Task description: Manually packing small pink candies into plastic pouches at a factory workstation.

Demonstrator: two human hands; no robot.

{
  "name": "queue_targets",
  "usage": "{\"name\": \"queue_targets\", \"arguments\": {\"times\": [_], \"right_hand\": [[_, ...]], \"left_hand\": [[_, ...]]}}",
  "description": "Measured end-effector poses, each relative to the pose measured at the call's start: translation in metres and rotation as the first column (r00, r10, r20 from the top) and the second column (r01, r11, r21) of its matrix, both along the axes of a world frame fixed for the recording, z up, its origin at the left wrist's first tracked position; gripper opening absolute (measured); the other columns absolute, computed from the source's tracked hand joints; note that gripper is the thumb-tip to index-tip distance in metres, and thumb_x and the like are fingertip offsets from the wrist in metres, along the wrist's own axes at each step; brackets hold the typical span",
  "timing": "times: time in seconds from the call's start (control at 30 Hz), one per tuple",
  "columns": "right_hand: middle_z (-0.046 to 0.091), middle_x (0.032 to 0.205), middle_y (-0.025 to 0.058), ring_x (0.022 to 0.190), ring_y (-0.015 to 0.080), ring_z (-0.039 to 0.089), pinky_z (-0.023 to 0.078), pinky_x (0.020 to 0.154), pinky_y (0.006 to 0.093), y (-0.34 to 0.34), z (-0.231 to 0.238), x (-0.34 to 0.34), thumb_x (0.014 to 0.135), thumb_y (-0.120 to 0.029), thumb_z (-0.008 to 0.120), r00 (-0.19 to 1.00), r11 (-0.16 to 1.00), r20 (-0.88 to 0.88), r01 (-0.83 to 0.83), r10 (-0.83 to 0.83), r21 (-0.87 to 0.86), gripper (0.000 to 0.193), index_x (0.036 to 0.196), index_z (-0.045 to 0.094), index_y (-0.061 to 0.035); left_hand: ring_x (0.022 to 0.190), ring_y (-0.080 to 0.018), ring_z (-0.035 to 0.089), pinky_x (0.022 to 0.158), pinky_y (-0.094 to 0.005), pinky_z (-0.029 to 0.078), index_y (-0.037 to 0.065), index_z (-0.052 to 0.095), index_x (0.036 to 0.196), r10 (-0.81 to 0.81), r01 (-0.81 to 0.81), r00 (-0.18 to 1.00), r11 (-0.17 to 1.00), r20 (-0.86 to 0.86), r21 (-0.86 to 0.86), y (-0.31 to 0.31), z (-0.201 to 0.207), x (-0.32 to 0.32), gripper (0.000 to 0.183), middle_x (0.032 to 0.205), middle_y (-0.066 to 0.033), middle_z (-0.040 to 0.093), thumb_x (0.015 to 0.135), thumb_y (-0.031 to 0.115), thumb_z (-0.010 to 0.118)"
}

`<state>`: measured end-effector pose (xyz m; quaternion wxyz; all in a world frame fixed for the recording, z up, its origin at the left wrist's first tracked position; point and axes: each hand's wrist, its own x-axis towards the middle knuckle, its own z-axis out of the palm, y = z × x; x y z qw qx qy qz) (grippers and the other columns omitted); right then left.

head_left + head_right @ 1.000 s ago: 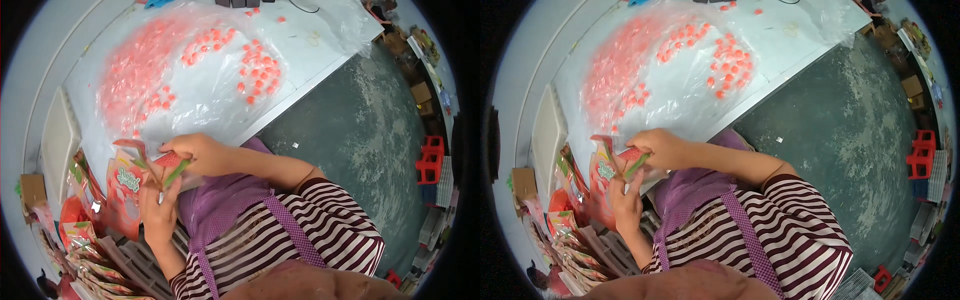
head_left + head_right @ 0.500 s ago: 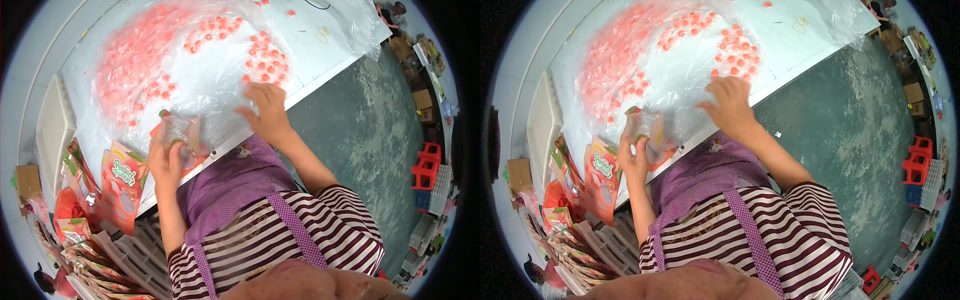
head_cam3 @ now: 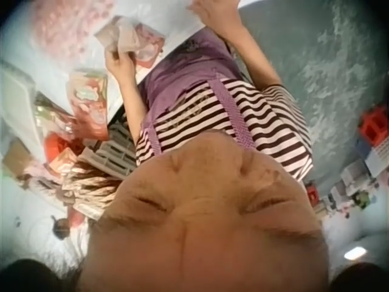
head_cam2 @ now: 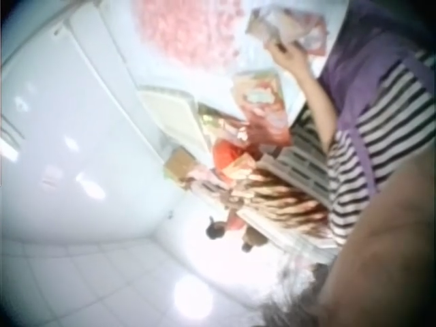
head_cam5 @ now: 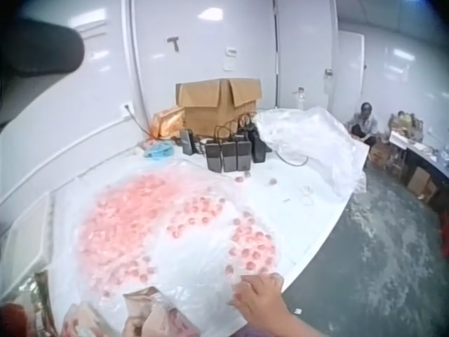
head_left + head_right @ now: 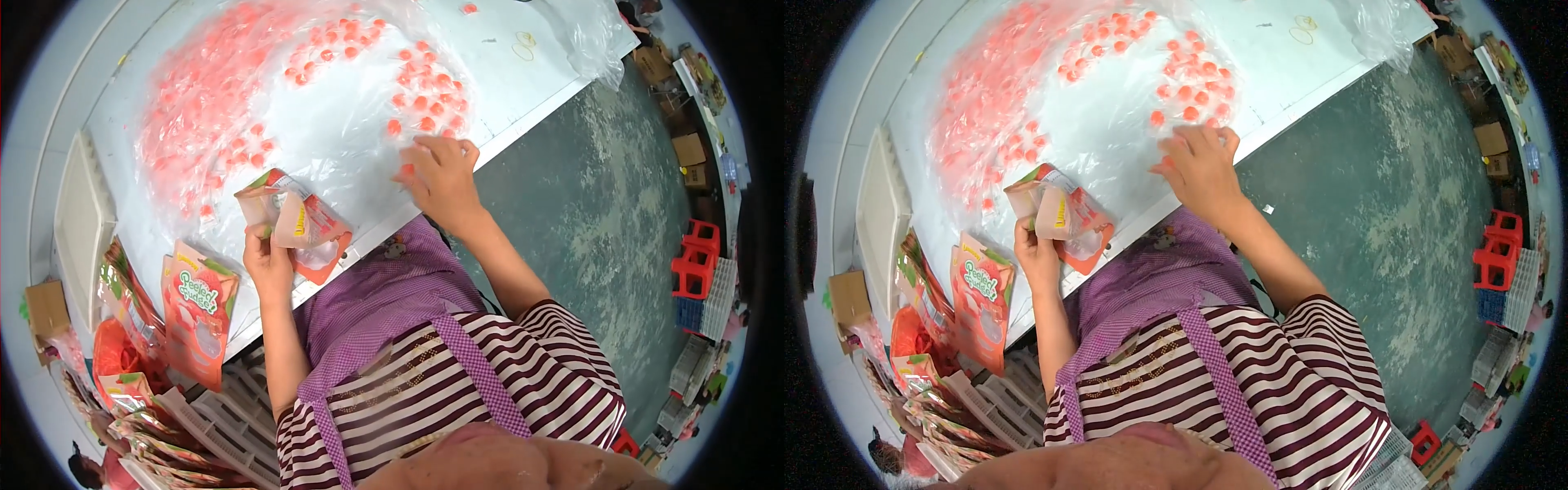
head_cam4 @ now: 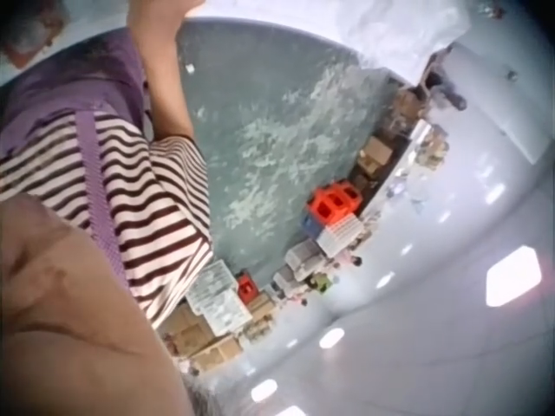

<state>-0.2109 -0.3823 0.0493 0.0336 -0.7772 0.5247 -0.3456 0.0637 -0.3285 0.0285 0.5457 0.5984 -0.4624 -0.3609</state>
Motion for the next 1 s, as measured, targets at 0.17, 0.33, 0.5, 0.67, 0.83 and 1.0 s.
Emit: {"name": "queue_targets", "arguments": {"times": [0.17, 0.33, 0.5, 0.67, 0.83, 1.0], "right_hand": [[0.051, 0.119, 0.0111, 0.106, 0.0258, 0.047, 0.024, 0.093, 0.0491, -0.023, 0.002, 0.009, 0.074, -0.028, 0.068, 0.973, 0.989, -0.180, 0.138, -0.145, -0.049, 0.041, 0.110, 0.058, -0.0135], [0.049, 0.122, 0.0111, 0.109, 0.0274, 0.045, 0.024, 0.094, 0.0515, -0.024, -0.006, 0.016, 0.073, -0.036, 0.068, 0.966, 0.992, -0.226, 0.125, -0.126, -0.021, 0.047, 0.115, 0.057, -0.0158], [0.047, 0.125, 0.0150, 0.112, 0.0306, 0.043, 0.030, 0.095, 0.0458, -0.043, 0.005, 0.004, 0.077, -0.030, 0.066, 0.996, 0.995, -0.043, 0.070, -0.072, -0.065, 0.045, 0.118, 0.055, -0.0138], [0.041, 0.133, 0.0162, 0.123, 0.0340, 0.035, 0.032, 0.100, 0.0427, -0.108, 0.010, -0.022, 0.083, -0.027, 0.061, 0.996, 0.995, 0.000, -0.086, 0.086, 0.049, 0.041, 0.120, 0.053, -0.0116], [0.040, 0.135, 0.0155, 0.128, 0.0341, 0.030, 0.028, 0.104, 0.0432, -0.169, 0.002, -0.042, 0.088, -0.033, 0.053, 0.984, 0.977, -0.076, -0.149, 0.162, 0.150, 0.039, 0.121, 0.053, -0.0120], [0.043, 0.133, 0.0130, 0.126, 0.0309, 0.033, 0.025, 0.105, 0.0436, -0.173, 0.013, -0.045, 0.089, -0.040, 0.047, 0.925, 0.937, -0.319, -0.092, 0.205, 0.336, 0.040, 0.119, 0.056, -0.0150]], "left_hand": [[0.058, -0.0042, 0.050, 0.048, -0.0185, 0.040, 0.005, 0.049, 0.088, -0.015, 0.015, 0.999, 1.000, -0.048, 0.013, 0.002, -0.006, 0.005, 0.004, 0.073, -0.0007, 0.055, 0.089, 0.002, 0.051], [0.054, -0.0038, 0.049, 0.044, -0.0181, 0.038, 0.005, 0.049, 0.090, -0.007, 0.006, 1.000, 1.000, -0.030, -0.023, -0.001, -0.003, 0.001, 0.004, 0.073, -0.0011, 0.055, 0.089, 0.002, 0.051], [0.057, -0.0040, 0.050, 0.046, -0.0183, 0.040, 0.005, 0.049, 0.091, -0.024, 0.025, 0.998, 1.000, -0.057, 0.002, 0.001, -0.002, 0.006, 0.004, 0.074, -0.0012, 0.056, 0.089, 0.002, 0.051], [0.057, -0.0044, 0.050, 0.048, -0.0195, 0.041, 0.005, 0.048, 0.088, 0.006, -0.006, 1.000, 1.000, 0.008, -0.030, 0.000, -0.004, 0.004, 0.005, 0.074, -0.0009, 0.056, 0.089, 0.003, 0.053], [0.056, -0.0040, 0.049, 0.047, -0.0190, 0.039, 0.005, 0.048, 0.087, 0.001, -0.001, 1.000, 1.000, -0.001, -0.023, 0.002, -0.009, 0.005, 0.005, 0.072, -0.0005, 0.055, 0.088, 0.004, 0.053], [0.069, -0.0057, 0.050, 0.061, -0.0206, 0.042, 0.003, 0.048, 0.086, 0.001, 0.000, 1.000, 0.998, -0.012, 0.061, 0.003, -0.006, 0.005, 0.005, 0.076, 0.0000, 0.053, 0.088, -0.001, 0.051]]}}
